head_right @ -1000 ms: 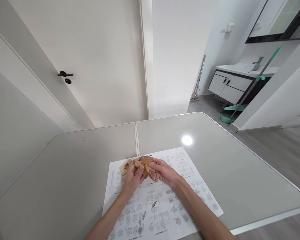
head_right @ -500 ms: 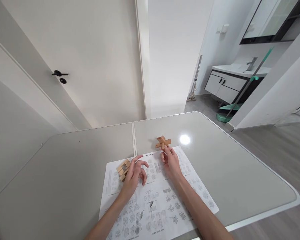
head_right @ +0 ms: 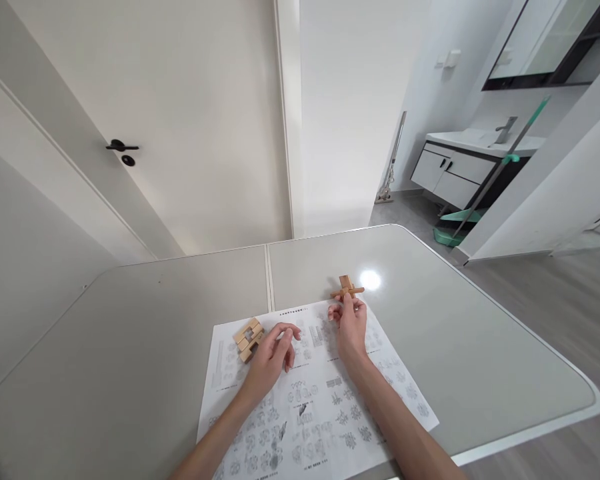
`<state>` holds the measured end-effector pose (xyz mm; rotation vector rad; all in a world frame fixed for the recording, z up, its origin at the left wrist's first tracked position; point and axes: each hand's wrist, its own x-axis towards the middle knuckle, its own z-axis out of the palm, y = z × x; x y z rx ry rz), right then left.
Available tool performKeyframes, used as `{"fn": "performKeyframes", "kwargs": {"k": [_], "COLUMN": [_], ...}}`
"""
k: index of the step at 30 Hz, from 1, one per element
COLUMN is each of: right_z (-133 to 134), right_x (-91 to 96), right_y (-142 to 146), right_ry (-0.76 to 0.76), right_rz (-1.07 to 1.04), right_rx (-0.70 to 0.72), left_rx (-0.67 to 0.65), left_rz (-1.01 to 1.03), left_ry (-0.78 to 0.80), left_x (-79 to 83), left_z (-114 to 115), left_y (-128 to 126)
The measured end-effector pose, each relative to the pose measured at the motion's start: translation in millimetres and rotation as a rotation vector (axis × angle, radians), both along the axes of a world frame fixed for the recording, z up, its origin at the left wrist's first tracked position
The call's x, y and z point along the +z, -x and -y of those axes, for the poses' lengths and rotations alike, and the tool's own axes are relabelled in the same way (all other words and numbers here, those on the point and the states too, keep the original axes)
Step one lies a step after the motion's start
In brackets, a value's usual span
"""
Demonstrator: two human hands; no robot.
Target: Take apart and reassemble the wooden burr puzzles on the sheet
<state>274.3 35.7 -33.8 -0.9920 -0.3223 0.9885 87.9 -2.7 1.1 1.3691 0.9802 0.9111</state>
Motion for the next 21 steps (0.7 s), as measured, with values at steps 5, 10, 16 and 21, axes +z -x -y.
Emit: {"fn": "performKeyframes", "kwargs": {"k": [5,10,16,21], "right_z": [8.6,23.5,29.4,33.1], "right_x": [7.4,18.5,12.9,6.8], "right_y": [16.9,37.8,45.4,47.7], "right_ry": [0.04,-0.041,-0.093,-0.165], "right_rz": [0.123,0.415,0.701,0.962], "right_rx": [0.017,0.338,0.578,0.65], "left_rx": [-0.027,0.067,0.451,0.384], "left_rz": [0.0,0.02,-0.436,-0.836], "left_ry": [-0.004,-0.032,-0.358,-0.596], "left_x": [0.9,17.5,23.6,3.8], "left_z": [2.9,-5.3,-32.1,-36.7], "left_y": [-0.6,15.8,81.1,121.0]}}
